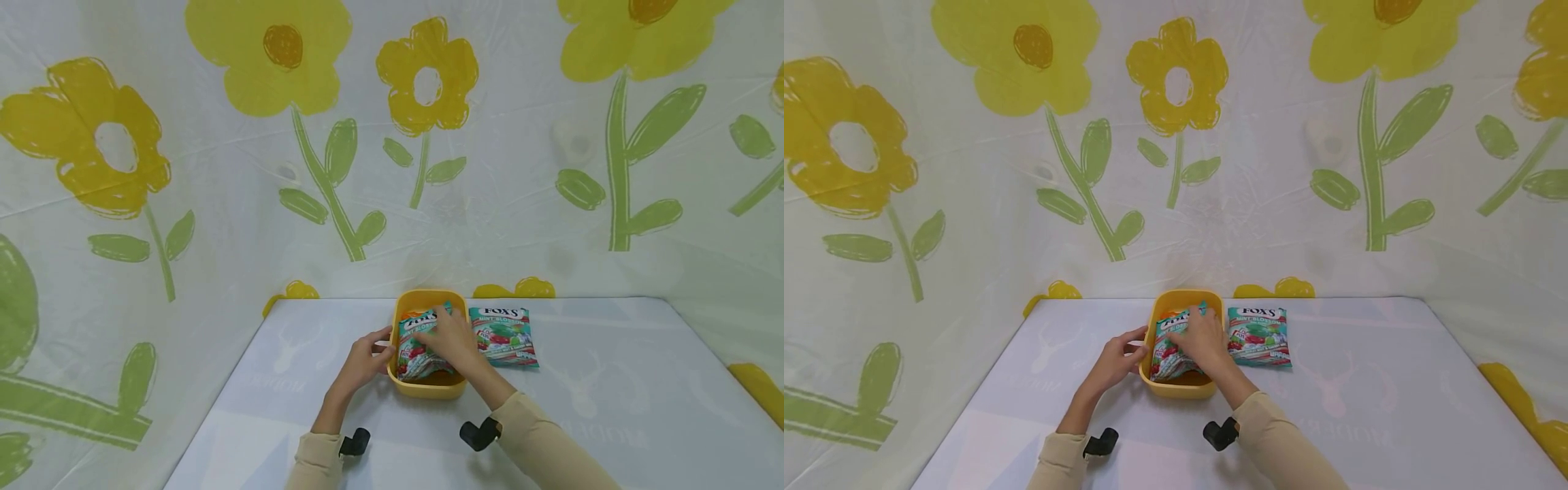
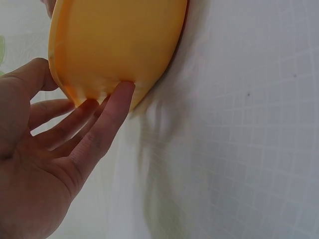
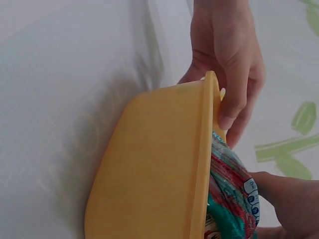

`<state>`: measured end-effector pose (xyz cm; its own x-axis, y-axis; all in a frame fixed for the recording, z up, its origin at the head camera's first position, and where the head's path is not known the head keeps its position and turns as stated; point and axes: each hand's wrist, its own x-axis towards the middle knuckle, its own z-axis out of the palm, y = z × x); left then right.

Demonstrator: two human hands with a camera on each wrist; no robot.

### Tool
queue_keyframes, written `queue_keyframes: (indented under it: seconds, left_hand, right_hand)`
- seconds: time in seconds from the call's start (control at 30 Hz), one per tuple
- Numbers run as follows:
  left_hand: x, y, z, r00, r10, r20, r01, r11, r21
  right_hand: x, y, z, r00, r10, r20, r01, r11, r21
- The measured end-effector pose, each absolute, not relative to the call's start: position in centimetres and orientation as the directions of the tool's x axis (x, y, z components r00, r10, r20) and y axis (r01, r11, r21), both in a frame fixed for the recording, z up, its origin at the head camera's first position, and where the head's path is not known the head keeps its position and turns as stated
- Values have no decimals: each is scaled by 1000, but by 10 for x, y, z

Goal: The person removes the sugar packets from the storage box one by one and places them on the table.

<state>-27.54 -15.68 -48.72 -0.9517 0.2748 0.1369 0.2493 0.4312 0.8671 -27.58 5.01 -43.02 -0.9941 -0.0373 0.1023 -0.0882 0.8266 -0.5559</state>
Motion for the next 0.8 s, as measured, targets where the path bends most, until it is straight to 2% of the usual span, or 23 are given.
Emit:
queue_keyframes:
  seconds: [0.3, 0.6, 0.8]
  left_hand:
    - [-274, -157, -484, -955, 272, 117, 230, 436, 870]
    - [-273, -157, -483, -956, 273, 110, 224, 432, 873]
    - [-274, -157, -484, -957, 267, 114, 222, 418, 881]
  right_hand:
    - [-279, 52, -433, -990, -83, 114, -136, 768, -626]
    - [-287, 63, -434, -993, -114, -29, -47, 615, -787]
    - [-287, 70, -430, -984, -170, -44, -59, 556, -829]
